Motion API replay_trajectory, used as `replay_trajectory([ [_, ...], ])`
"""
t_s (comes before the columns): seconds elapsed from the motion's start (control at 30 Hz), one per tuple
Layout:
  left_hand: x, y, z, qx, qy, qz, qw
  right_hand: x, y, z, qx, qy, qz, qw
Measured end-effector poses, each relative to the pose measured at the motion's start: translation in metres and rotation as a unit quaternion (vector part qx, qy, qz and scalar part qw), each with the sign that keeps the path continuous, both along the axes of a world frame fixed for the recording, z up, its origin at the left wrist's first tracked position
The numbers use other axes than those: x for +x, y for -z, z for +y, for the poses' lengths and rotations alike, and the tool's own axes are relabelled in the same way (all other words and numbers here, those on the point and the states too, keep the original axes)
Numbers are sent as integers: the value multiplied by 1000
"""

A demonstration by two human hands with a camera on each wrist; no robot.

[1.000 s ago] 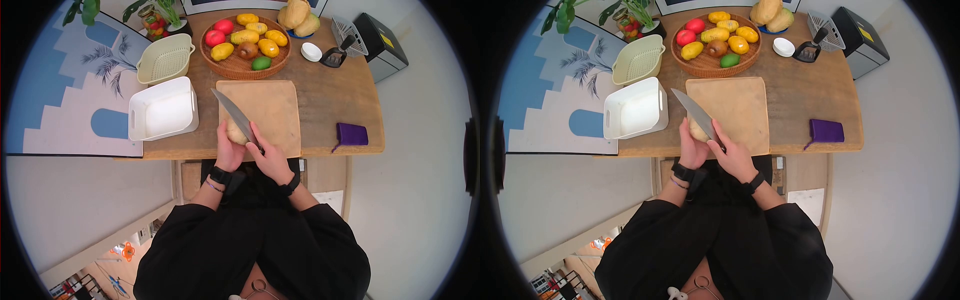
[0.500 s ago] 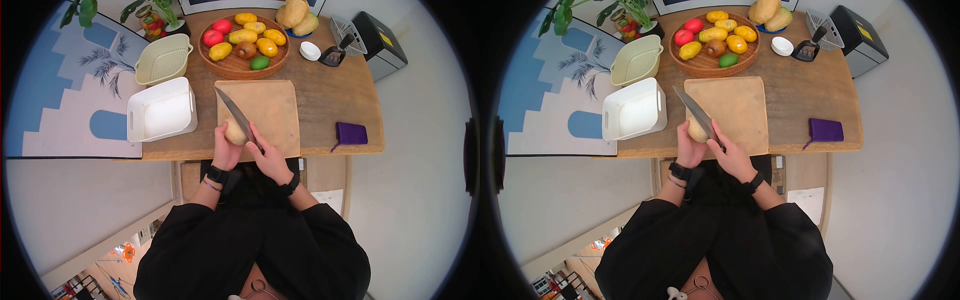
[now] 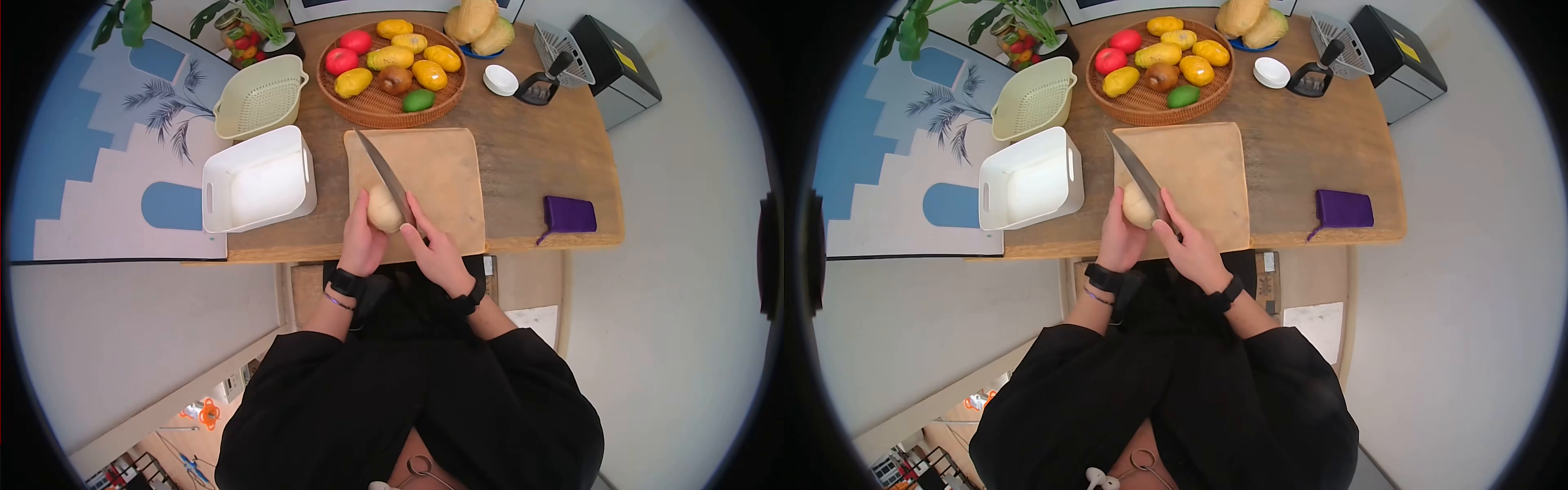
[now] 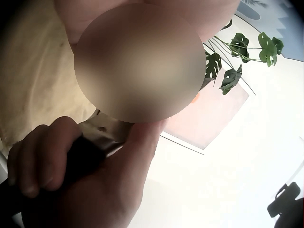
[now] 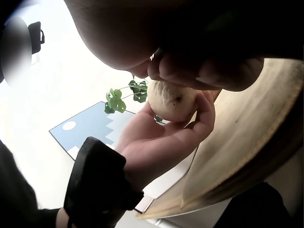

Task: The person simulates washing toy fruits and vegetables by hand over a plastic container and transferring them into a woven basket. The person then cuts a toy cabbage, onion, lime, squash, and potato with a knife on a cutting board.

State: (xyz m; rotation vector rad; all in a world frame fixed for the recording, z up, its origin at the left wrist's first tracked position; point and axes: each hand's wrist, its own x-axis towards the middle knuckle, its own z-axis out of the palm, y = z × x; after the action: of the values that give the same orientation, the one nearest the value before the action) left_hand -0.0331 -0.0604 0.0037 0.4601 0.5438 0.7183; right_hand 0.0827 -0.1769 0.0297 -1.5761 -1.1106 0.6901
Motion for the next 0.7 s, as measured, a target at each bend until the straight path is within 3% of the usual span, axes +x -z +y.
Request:
replay_trajectory([
  [0.07,-1,-4,0,-56,14,-39,998,5,-16,3,-99,-32,72,992],
  [0.2,-2,-9,-4,-72,25,-77,994,5,-1,4,-96,-21,29,995],
  [0.27,1,-2,-6,32,-26,21,999,4,-2,4,-61,-33,49,996],
  [0.37,0,-5,-6,49,-34,30,998,5,-8,4,-73,-63,106,990],
  [0.6,-5,7,-3,27,3,-20,999,5,-17,3,-123,-36,164,978],
  [0.7,-4,10,-3,-5,22,-37,999,6,-2,5,-69,-35,121,990],
])
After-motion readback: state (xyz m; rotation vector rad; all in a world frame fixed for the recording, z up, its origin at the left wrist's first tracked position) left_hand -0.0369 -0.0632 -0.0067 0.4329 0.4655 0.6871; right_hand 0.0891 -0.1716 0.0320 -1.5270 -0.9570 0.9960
